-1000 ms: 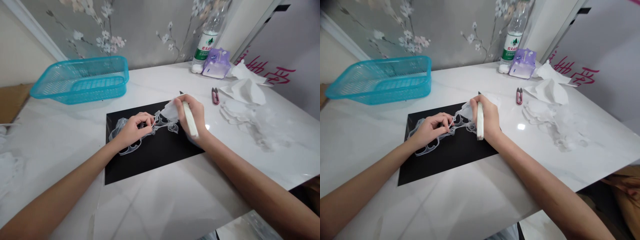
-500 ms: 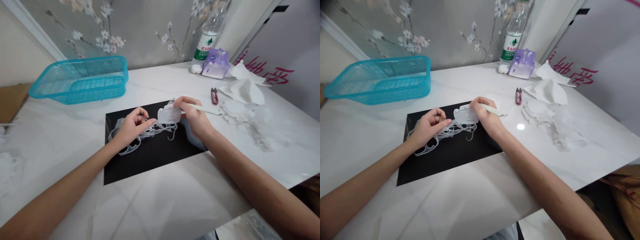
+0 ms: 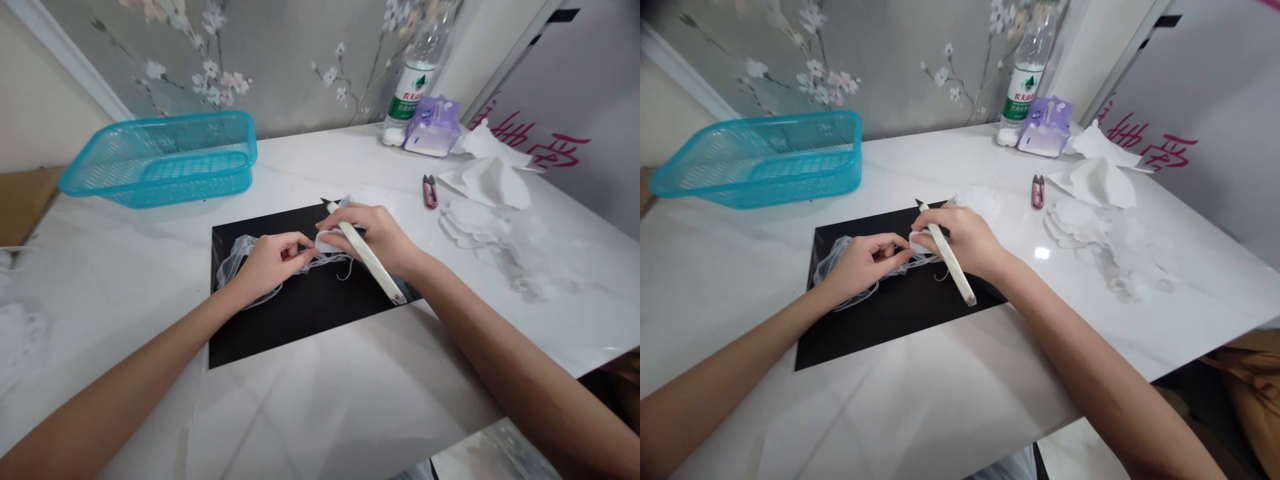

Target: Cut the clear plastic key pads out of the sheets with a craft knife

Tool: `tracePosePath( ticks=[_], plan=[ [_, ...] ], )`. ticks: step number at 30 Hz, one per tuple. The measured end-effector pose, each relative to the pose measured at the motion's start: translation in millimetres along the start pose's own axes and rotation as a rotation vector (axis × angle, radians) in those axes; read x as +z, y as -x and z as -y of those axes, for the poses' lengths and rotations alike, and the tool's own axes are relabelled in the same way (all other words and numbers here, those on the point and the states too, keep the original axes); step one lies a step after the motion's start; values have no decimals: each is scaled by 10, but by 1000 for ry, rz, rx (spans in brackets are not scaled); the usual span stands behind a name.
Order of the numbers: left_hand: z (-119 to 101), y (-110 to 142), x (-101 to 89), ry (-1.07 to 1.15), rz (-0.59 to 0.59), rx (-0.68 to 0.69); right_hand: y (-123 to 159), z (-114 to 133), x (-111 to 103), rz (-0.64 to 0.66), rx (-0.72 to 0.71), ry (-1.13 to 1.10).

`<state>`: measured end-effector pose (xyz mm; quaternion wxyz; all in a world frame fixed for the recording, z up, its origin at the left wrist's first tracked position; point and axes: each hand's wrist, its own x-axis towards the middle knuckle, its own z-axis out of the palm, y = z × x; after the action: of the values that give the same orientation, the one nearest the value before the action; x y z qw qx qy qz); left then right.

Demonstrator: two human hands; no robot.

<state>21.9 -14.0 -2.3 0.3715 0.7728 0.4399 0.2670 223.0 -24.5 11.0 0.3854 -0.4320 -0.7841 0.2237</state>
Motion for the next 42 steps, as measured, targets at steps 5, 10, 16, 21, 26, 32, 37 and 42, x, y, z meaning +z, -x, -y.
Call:
tracePosePath(
  ticks=[5,10,16,21,26,32,37,42],
  plan=[
    [-10,-3,-20,29,6,-21,-42,-3,30,-175,161,-94],
    [-10,-10,-33,52,14,-34,-44,8,72,-214,317,-269],
    [3,3,-10,29,24,-11,-43,-149,24,-500,437,-497],
    [14,9,-19,-1,89,18,-59,-194,-51,-563,484,-556],
    [-1,-2,-54,-4,164,69,-69,-155,-48,-657,502,-572],
    [13,-9,-71,2,254,139,-84,-154,-47,-765,554,-583],
    [30,-8,-75,7,363,197,-54,-28,65,-652,604,-741],
    [60,-15,-78,156,228,86,-24,160,139,-377,672,-935]
  ],
)
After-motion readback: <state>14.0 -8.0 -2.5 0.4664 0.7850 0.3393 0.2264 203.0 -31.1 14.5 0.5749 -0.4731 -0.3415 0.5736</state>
